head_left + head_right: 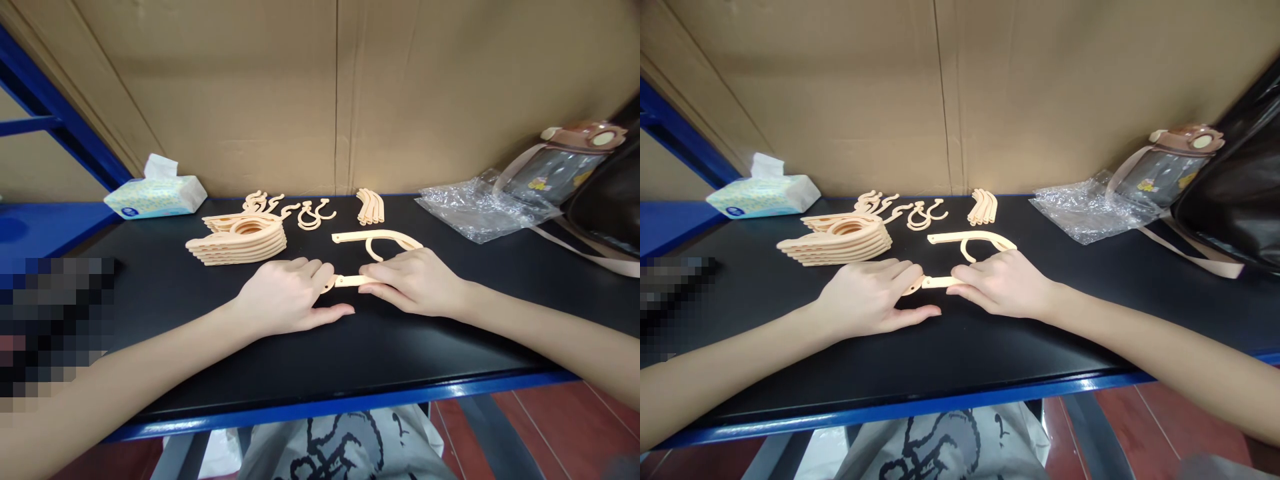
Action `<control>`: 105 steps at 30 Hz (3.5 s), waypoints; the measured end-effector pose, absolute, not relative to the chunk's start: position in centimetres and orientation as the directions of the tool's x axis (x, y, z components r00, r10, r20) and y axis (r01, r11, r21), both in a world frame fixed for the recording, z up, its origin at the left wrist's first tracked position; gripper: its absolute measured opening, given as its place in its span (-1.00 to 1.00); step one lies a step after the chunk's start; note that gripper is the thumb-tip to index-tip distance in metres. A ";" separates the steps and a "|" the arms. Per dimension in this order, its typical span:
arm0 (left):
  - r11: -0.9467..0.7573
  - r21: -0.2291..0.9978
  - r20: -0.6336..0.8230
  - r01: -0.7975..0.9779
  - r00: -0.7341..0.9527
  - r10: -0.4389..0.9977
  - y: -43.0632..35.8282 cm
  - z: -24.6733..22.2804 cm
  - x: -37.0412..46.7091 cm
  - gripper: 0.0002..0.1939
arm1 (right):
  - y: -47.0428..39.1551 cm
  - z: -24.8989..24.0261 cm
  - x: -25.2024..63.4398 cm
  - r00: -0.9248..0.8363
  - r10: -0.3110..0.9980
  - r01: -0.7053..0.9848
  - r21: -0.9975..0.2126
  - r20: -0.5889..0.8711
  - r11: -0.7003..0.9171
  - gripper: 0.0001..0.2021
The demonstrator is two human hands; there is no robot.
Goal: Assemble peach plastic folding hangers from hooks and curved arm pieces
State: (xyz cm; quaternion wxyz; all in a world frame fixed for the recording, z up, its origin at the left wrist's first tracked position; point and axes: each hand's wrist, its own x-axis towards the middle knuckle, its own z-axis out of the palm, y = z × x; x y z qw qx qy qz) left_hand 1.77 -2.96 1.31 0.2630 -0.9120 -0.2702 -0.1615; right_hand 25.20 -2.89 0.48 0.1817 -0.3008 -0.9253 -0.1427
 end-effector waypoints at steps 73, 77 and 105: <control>-0.906 -0.023 0.289 0.423 0.870 0.399 -2.9 1.0 1.5 -0.65 | 0.4 -0.4 26.9 -0.567 0.708 0.773 -0.024 0.421 0.634 -0.78; -0.914 0.063 0.293 0.400 0.869 0.400 -3.0 1.3 1.7 -0.70 | 0.4 -0.4 26.9 -0.593 0.720 0.757 -0.055 0.360 0.651 -0.80; -0.858 0.204 0.240 0.471 0.826 0.510 -3.3 1.5 2.0 -0.82 | 0.2 -0.4 26.4 -0.661 0.711 0.741 0.061 0.241 0.669 -0.76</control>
